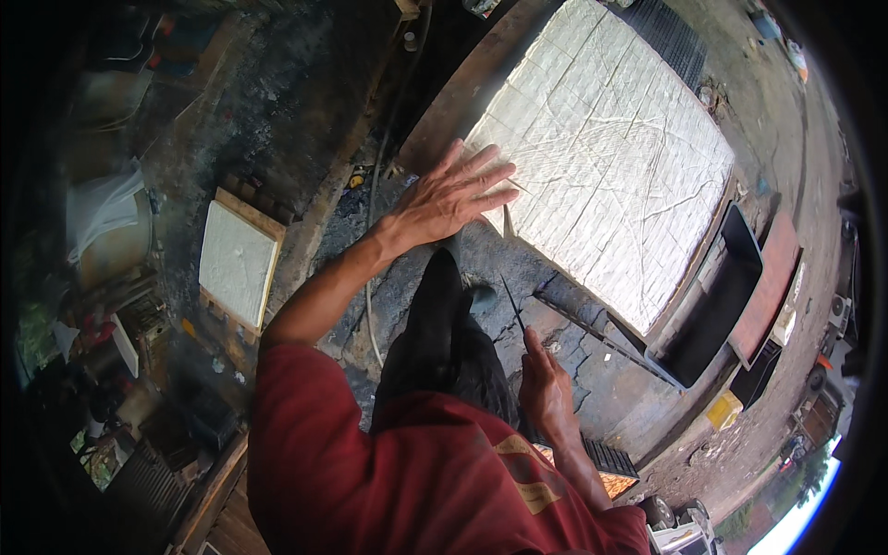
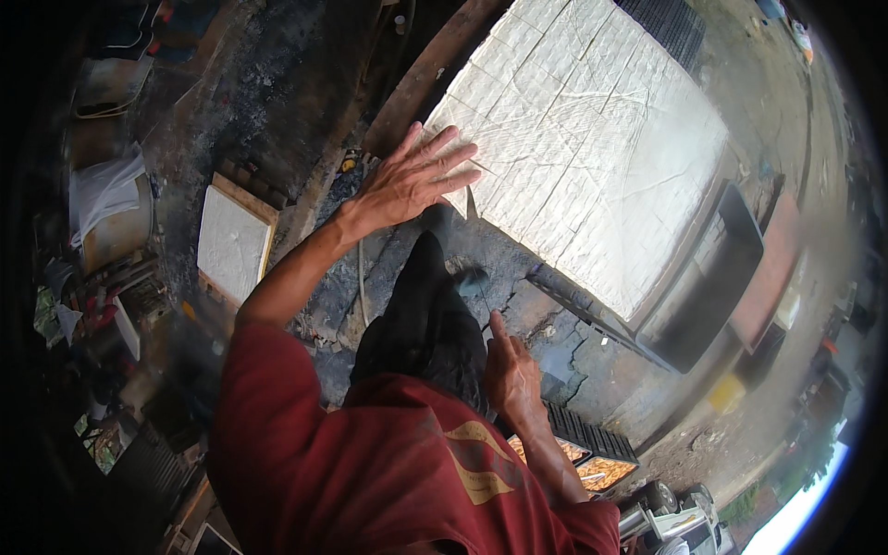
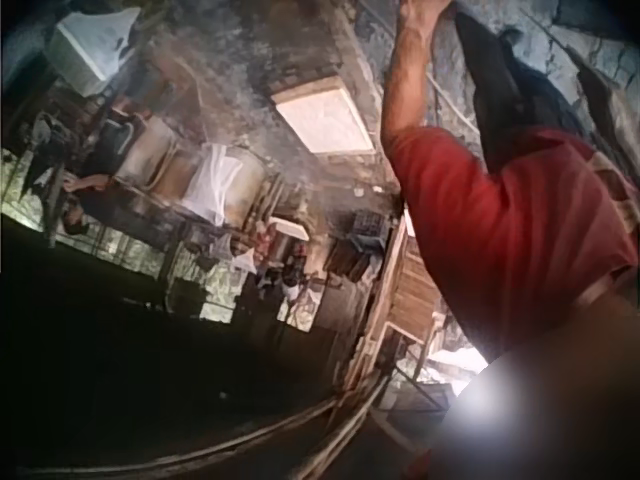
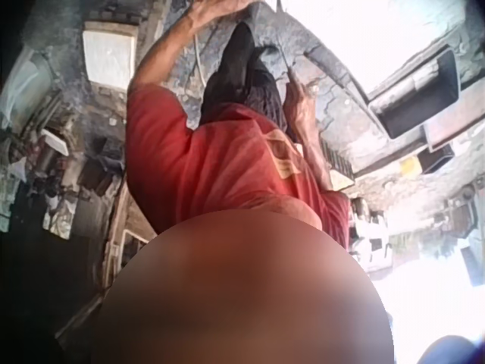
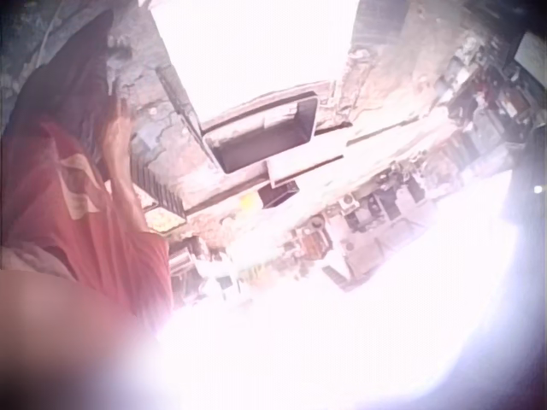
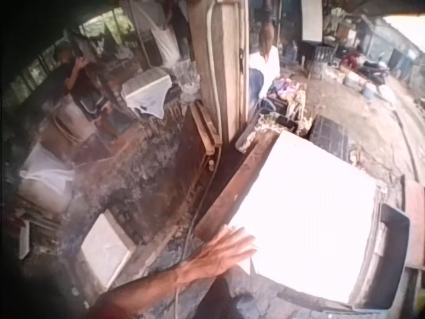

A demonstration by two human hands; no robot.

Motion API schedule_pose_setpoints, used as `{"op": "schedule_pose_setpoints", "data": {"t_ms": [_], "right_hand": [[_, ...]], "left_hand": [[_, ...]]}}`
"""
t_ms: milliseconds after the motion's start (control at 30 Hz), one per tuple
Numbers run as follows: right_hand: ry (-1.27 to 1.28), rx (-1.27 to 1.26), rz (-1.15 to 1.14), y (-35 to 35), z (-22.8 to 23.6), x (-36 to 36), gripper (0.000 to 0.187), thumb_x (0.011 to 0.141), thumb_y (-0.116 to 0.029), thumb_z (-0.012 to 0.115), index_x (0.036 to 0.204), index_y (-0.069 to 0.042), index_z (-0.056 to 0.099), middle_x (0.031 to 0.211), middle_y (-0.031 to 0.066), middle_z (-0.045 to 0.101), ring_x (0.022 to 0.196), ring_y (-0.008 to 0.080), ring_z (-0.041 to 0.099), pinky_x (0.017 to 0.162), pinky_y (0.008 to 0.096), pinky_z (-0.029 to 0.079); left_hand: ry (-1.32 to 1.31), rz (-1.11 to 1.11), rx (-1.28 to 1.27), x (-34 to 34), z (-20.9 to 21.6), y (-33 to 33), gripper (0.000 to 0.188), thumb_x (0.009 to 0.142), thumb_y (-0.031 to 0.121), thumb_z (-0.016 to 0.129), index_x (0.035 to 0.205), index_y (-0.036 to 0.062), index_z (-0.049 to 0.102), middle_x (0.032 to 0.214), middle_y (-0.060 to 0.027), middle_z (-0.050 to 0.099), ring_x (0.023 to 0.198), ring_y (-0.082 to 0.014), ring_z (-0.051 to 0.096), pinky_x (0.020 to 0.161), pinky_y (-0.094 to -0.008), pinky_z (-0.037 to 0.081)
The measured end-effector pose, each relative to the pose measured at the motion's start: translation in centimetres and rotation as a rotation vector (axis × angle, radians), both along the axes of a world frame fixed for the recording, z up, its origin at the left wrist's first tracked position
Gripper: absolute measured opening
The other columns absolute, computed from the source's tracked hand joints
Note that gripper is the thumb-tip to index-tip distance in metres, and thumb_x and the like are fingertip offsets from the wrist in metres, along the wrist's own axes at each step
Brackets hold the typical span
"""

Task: The person picks up a white rectangular sheet and places it on a wooden frame. They then place a metal grate on top, press it down, and use a knife to trim the sheet's edges. The person repeats this process with a second sheet and grate.

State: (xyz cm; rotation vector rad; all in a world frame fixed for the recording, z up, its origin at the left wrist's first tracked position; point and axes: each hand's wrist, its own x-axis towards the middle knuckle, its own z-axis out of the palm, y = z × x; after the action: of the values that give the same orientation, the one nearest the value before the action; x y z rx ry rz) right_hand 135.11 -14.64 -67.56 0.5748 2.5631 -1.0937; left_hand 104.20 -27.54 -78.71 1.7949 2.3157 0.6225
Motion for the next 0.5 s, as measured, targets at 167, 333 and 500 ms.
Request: {"op": "schedule_pose_setpoints", "data": {"t_ms": [167, 333, 500], "right_hand": [[0.250, -0.001, -0.165, 1.5, 0.6, -4.6, 0.058, 0.101, 0.001, 0.056, 0.156, -0.008, 0.043, 0.115, 0.0294, 0.068, 0.102, 0.0481, 0.068, 0.082, 0.0483, 0.056], [0.260, 0.037, -0.162, 4.0, -3.1, -15.4, 0.053, 0.104, -0.001, 0.055, 0.156, -0.007, 0.044, 0.131, 0.0312, 0.066, 0.121, 0.0449, 0.066, 0.092, 0.0440, 0.057], [0.314, 0.099, -0.090, 5.6, -5.4, -23.7, 0.057, 0.103, -0.001, 0.057, 0.157, -0.011, 0.044, 0.102, 0.0296, 0.070, 0.089, 0.0449, 0.072, 0.074, 0.0473, 0.057]], "left_hand": [[-0.114, 0.100, 0.108, -0.4, 1.6, 0.2, 0.085, 0.088, 0.058, 0.072, 0.159, 0.0197, 0.045, 0.172, -0.0139, 0.026, 0.160, -0.0378, 0.016, 0.126, -0.0642, 0.012], [-0.187, 0.341, -0.040, -4.9, 2.1, 3.2, 0.086, 0.094, 0.055, 0.069, 0.159, 0.0054, 0.042, 0.167, -0.0244, 0.031, 0.158, -0.0450, 0.019, 0.124, -0.0660, 0.012], [-0.224, 0.273, 0.009, -7.9, 1.1, 3.5, 0.083, 0.095, 0.048, 0.071, 0.158, 0.0044, 0.041, 0.164, -0.0237, 0.037, 0.158, -0.0428, 0.021, 0.125, -0.0654, 0.014]]}}
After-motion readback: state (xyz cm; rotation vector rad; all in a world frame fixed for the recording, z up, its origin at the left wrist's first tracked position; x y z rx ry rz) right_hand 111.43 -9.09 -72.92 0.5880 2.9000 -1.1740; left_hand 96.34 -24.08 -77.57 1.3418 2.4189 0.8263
